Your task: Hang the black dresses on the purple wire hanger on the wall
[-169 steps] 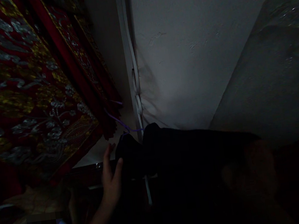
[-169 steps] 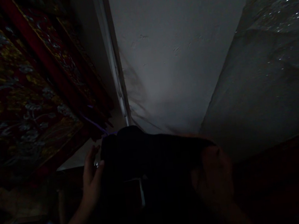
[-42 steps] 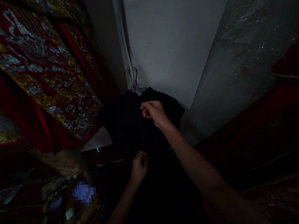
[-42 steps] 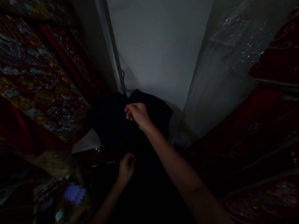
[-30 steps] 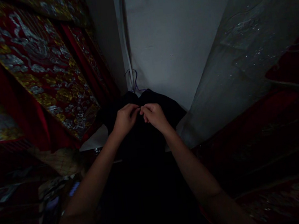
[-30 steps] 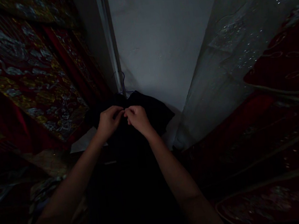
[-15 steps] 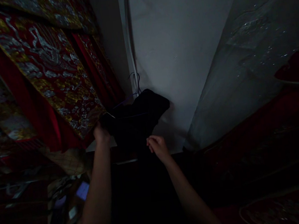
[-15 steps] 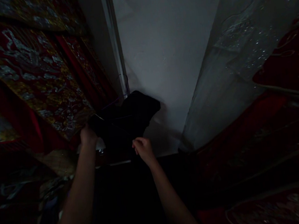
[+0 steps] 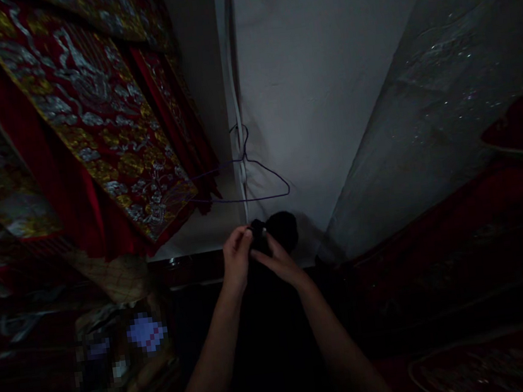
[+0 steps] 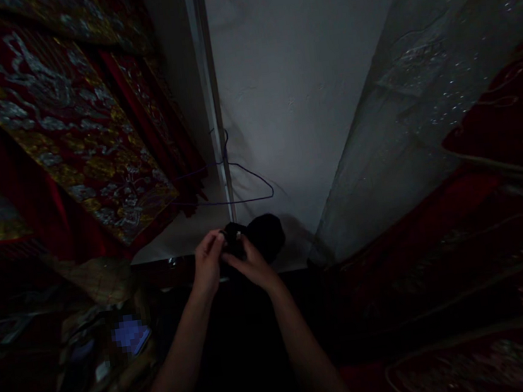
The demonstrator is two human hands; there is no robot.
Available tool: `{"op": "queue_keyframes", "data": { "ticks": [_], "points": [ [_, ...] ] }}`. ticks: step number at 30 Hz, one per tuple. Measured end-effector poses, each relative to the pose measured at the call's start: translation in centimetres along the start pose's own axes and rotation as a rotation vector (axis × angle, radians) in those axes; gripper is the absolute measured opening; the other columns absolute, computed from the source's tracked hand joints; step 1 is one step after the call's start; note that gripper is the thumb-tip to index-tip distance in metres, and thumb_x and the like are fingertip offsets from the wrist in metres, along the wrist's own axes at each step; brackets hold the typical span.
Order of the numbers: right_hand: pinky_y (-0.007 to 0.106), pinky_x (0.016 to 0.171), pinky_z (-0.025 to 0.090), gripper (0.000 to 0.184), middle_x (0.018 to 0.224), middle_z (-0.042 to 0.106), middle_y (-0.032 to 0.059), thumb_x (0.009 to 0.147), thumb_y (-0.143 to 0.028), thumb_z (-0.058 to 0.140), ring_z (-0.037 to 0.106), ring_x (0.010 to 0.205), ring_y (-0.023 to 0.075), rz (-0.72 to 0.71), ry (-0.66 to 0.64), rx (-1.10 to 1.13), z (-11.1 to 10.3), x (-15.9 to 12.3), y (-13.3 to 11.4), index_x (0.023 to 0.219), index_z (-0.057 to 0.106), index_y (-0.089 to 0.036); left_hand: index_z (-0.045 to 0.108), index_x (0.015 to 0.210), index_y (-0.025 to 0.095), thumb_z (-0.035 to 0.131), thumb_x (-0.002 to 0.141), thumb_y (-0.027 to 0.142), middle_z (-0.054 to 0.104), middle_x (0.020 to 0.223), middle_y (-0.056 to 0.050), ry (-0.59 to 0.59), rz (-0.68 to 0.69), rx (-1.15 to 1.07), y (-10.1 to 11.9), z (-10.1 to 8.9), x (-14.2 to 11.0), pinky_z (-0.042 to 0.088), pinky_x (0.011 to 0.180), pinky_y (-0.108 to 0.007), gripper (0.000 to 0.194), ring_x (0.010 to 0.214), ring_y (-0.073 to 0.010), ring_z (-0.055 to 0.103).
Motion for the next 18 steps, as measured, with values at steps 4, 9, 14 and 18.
{"op": "queue_keyframes", "data": {
  "ticks": [4,9,14,18],
  "points": [
    [0.029,0.081,0.05,0.027,0.089,0.069,0.0024,0.075,-0.039,0.066,0.063,0.086,0.019,0.11,-0.028,0.039,0.0,1.8,-1.7,0.093,0.068,-0.018,0.075,0.088,0.021,0.071,0.084,0.038,0.067,0.117,-0.008,-0.148,0.26,0.265,3.5,1.3,0.8,0.04,0.108,-0.035,0.018,0.118,-0.0255,0.059],
    [0.023,0.052,0.038,0.005,0.055,0.055,-0.0038,0.064,-0.022,0.063,0.05,0.054,0.0133,0.194,-0.15,-0.149,-3.1,6.6,-4.1,0.062,0.06,-0.018,0.074,0.113,0.023,0.075,0.081,0.032,0.072,0.116,-0.006,-0.413,-0.124,0.239,1.1,-1.4,1.9,0.044,0.107,-0.035,0.033,0.117,-0.0256,0.064],
    [0.028,0.078,0.05,0.021,0.079,0.07,-0.0005,0.064,-0.013,0.056,0.063,0.081,0.0181,-0.172,0.047,-0.239,-5.8,13.0,-5.2,0.078,0.07,-0.019,0.078,0.088,0.02,0.085,0.068,0.026,0.077,0.086,-0.005,-0.609,-0.338,0.435,-1.3,-5.0,1.6,0.054,0.082,-0.033,0.022,0.084,-0.0271,0.071],
    [0.03,0.081,0.049,0.022,0.08,0.07,0.0009,0.071,-0.019,0.053,0.062,0.081,0.0171,-0.024,0.159,-0.265,-6.6,15.2,-0.6,0.086,0.07,-0.018,0.079,0.084,0.022,0.082,0.069,0.032,0.077,0.083,-0.006,-0.543,-0.172,0.714,0.5,-8.5,4.1,0.052,0.07,-0.03,0.017,0.074,-0.0261,0.07]
  ]
}}
Point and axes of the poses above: each hand's wrist, its own x-axis towards the middle knuckle, its own z-axis out of the palm, y = z × x, the point moved 4 cm from there along x, towards the middle knuckle
